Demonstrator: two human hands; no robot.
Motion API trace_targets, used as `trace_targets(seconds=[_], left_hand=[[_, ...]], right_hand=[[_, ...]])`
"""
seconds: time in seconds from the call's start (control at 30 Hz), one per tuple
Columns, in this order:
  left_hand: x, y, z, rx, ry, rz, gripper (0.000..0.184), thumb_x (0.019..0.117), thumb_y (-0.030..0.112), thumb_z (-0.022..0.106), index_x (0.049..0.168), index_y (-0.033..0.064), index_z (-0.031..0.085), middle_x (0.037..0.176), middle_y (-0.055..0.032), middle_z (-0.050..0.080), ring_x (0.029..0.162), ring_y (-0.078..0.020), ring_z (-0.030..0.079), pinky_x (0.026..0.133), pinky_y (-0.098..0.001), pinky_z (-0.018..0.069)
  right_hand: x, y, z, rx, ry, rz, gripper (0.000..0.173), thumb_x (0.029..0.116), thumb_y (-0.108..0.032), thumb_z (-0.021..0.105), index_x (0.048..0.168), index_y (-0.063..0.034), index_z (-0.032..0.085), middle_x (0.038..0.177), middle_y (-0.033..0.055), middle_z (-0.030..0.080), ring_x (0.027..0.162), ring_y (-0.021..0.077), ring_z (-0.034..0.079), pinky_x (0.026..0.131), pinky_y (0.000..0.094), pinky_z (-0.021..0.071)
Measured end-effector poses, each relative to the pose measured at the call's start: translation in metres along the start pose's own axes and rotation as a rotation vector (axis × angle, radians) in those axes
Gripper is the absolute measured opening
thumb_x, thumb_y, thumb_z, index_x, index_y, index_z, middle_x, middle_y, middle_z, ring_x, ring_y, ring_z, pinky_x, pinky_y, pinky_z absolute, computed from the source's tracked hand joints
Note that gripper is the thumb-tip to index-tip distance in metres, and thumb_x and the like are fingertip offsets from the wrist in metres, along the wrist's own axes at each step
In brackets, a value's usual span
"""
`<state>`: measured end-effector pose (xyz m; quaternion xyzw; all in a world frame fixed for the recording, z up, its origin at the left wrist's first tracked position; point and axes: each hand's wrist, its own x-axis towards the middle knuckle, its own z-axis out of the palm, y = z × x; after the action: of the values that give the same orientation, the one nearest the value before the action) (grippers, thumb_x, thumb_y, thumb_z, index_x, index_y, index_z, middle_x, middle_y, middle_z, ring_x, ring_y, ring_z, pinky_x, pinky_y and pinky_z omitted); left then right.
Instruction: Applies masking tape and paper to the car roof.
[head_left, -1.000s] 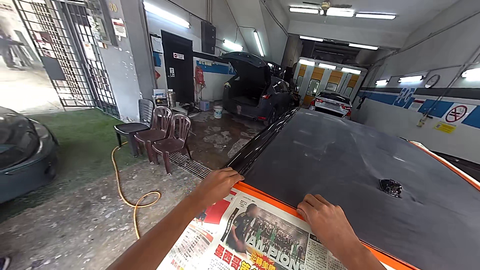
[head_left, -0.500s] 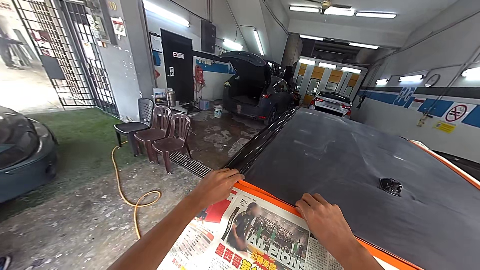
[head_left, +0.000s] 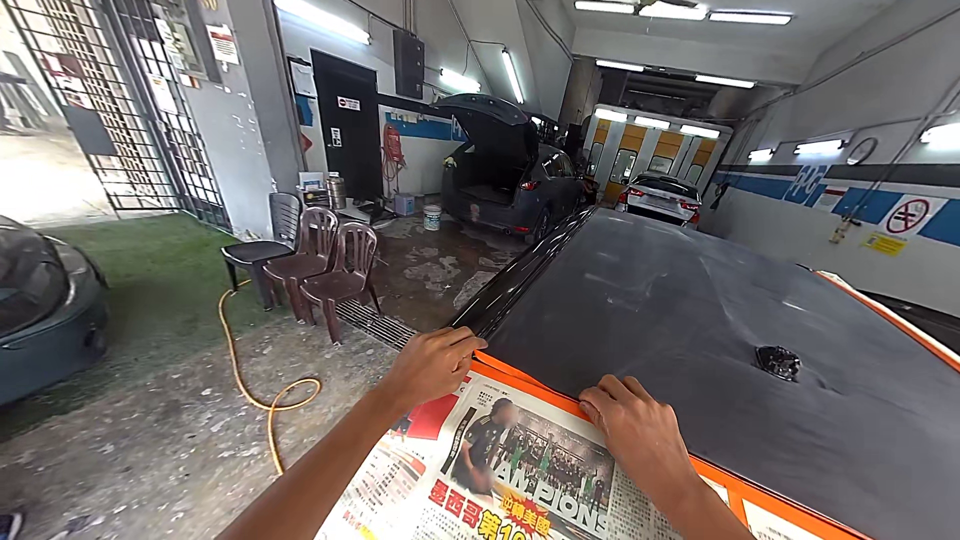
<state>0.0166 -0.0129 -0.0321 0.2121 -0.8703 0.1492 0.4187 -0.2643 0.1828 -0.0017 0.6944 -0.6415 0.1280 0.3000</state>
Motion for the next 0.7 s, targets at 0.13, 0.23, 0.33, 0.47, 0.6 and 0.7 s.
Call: trace_targets(seconds=[0.13, 0.23, 0.33, 0.47, 0.6, 0.7], left_hand=[[0.007, 0.002, -0.009, 0.010, 0.035, -0.034, 0.028, 0.0842, 0.011, 0.057, 0.101, 0.0141, 0.078, 0.087, 0.0016, 0.069, 0.069, -0.0127, 0.066, 0.058, -0.0323, 0.0558], [0.005, 0.002, -0.007, 0.007, 0.007, -0.036, 0.028, 0.0838, 0.010, 0.057, 0.102, 0.0140, 0.078, 0.088, 0.0010, 0.069, 0.071, -0.0133, 0.066, 0.059, -0.0326, 0.0564], [-0.001, -0.001, -0.005, -0.001, -0.027, -0.077, 0.026, 0.0869, 0.012, 0.059, 0.105, 0.0151, 0.078, 0.091, 0.0007, 0.071, 0.074, -0.0145, 0.068, 0.061, -0.0347, 0.0578], [-0.007, -0.005, -0.002, -0.010, -0.089, -0.106, 0.023, 0.0899, 0.015, 0.060, 0.105, 0.0166, 0.077, 0.094, 0.0014, 0.071, 0.078, -0.0143, 0.070, 0.064, -0.0363, 0.0591], [-0.005, -0.004, -0.005, -0.017, -0.082, -0.114, 0.017, 0.0894, 0.014, 0.062, 0.096, 0.0154, 0.078, 0.094, 0.0024, 0.072, 0.080, -0.0130, 0.070, 0.066, -0.0351, 0.0594], [0.000, -0.001, -0.010, -0.039, -0.075, -0.131, 0.016, 0.0884, 0.012, 0.063, 0.094, 0.0132, 0.078, 0.094, 0.0004, 0.072, 0.080, -0.0148, 0.071, 0.068, -0.0377, 0.0604]], right_hand=[[0.001, -0.004, -0.005, 0.047, -0.063, 0.074, 0.024, 0.1001, -0.042, 0.061, 0.098, -0.0256, 0.078, 0.094, -0.0013, 0.070, 0.089, 0.0206, 0.069, 0.056, 0.0351, 0.0530], [0.001, -0.006, -0.004, 0.045, -0.054, 0.104, 0.023, 0.0998, -0.040, 0.061, 0.096, -0.0240, 0.078, 0.094, -0.0015, 0.070, 0.089, 0.0209, 0.069, 0.057, 0.0360, 0.0534], [0.001, -0.006, 0.002, -0.029, 0.022, 0.063, 0.022, 0.0985, -0.033, 0.060, 0.088, -0.0195, 0.074, 0.090, -0.0011, 0.069, 0.085, 0.0188, 0.070, 0.053, 0.0329, 0.0523], [0.003, -0.006, 0.004, -0.066, 0.027, 0.035, 0.023, 0.0981, -0.031, 0.059, 0.086, -0.0163, 0.072, 0.087, 0.0003, 0.068, 0.083, 0.0192, 0.069, 0.052, 0.0322, 0.0519], [0.006, -0.009, -0.005, 0.036, -0.113, 0.087, 0.025, 0.1011, -0.039, 0.059, 0.101, -0.0212, 0.076, 0.099, -0.0005, 0.071, 0.095, 0.0207, 0.069, 0.064, 0.0361, 0.0555], [0.008, -0.009, -0.004, 0.044, -0.116, 0.094, 0.024, 0.1012, -0.035, 0.059, 0.096, -0.0174, 0.074, 0.098, 0.0010, 0.071, 0.096, 0.0214, 0.069, 0.067, 0.0375, 0.0560]])
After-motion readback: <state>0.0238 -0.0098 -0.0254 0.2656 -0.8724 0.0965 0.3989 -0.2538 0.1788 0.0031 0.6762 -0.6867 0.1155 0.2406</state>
